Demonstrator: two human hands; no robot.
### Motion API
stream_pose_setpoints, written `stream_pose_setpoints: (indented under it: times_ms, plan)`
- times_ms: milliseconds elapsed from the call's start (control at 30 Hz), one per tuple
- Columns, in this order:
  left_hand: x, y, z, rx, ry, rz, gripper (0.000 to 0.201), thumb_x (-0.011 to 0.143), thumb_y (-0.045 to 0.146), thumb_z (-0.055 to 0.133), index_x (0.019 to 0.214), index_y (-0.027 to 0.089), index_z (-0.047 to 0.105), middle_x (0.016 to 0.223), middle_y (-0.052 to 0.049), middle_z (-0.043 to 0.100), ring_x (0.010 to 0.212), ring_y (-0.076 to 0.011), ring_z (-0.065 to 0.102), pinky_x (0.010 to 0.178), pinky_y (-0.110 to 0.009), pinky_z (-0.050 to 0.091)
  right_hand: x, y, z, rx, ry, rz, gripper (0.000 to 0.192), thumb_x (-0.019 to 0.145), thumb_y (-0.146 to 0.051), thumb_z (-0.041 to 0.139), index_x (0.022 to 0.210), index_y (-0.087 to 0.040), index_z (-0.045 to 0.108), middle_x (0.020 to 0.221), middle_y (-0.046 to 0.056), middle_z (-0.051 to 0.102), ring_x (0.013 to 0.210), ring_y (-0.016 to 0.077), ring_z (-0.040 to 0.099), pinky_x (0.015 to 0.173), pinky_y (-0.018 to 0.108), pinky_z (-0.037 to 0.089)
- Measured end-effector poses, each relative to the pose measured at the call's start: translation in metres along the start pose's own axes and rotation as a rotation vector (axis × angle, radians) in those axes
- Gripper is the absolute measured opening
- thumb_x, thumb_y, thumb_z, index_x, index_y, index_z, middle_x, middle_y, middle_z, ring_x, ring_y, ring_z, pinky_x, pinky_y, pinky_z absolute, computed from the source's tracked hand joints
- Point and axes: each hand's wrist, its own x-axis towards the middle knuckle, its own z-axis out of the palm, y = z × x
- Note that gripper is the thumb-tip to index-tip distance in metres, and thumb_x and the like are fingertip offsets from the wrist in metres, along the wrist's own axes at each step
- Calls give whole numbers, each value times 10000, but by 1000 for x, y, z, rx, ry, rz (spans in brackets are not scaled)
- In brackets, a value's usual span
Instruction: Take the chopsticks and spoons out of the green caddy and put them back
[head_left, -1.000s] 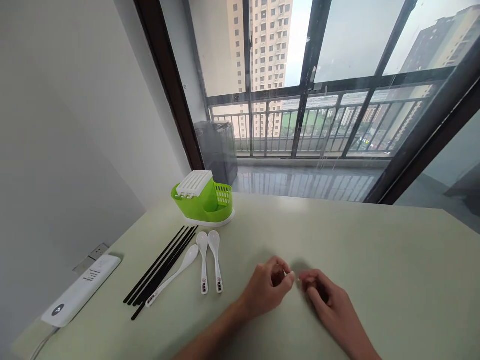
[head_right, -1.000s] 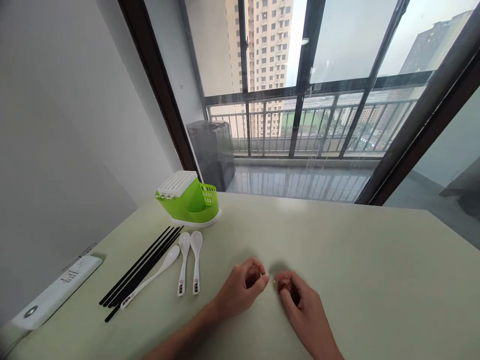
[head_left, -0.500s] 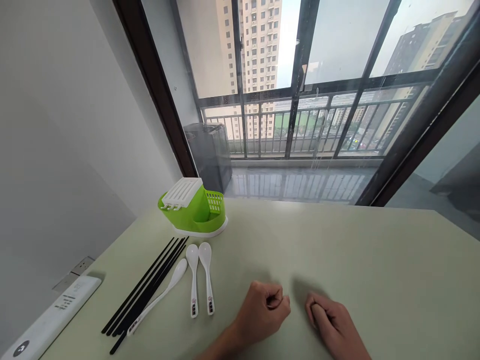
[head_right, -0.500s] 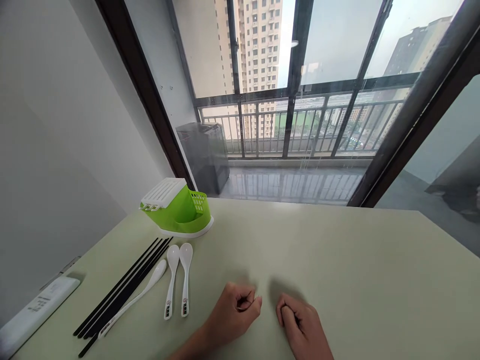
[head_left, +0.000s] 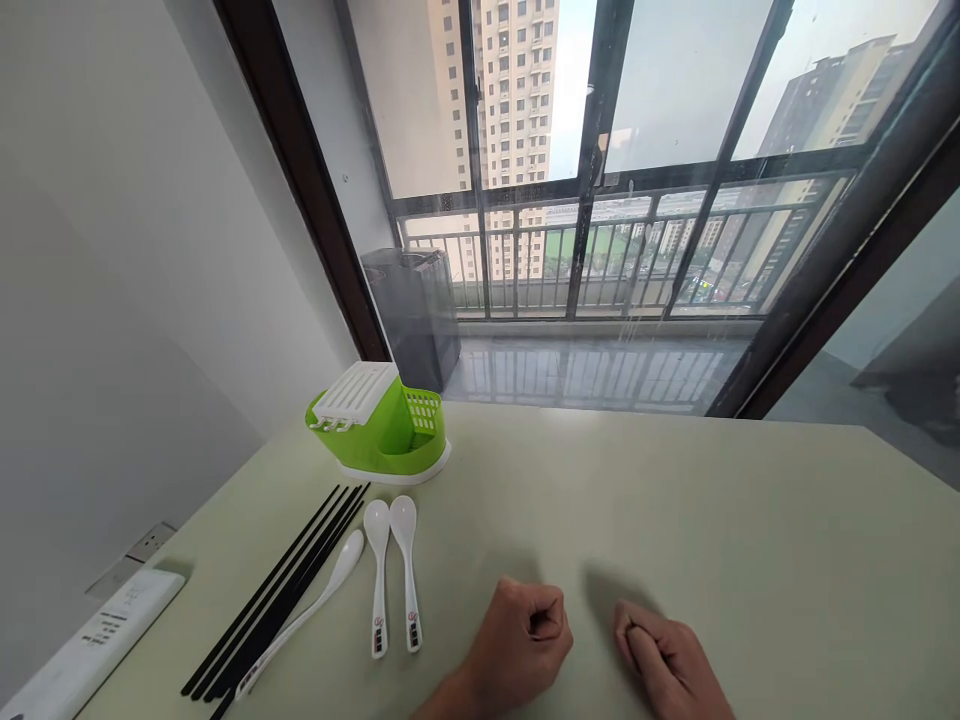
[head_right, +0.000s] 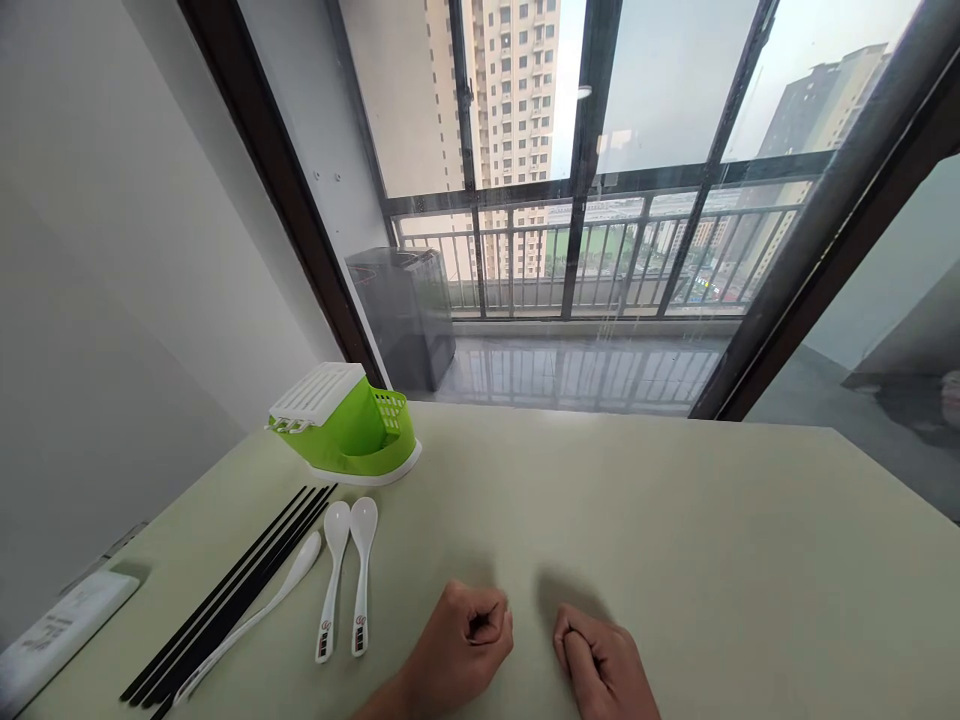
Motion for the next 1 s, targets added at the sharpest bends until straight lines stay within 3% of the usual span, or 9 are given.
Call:
stream_pose_setpoints:
  times_ms: [1000]
  plan:
    - [-2,-2,2,39,7,14,370,694,38,536,566,208,234,511,96,212,504,-70,177,489,-260,176,-1,4,4,-16,35,-21,306,928,-352,366,644,-240,345,599,-39,305,565,143,319,546,267,254]
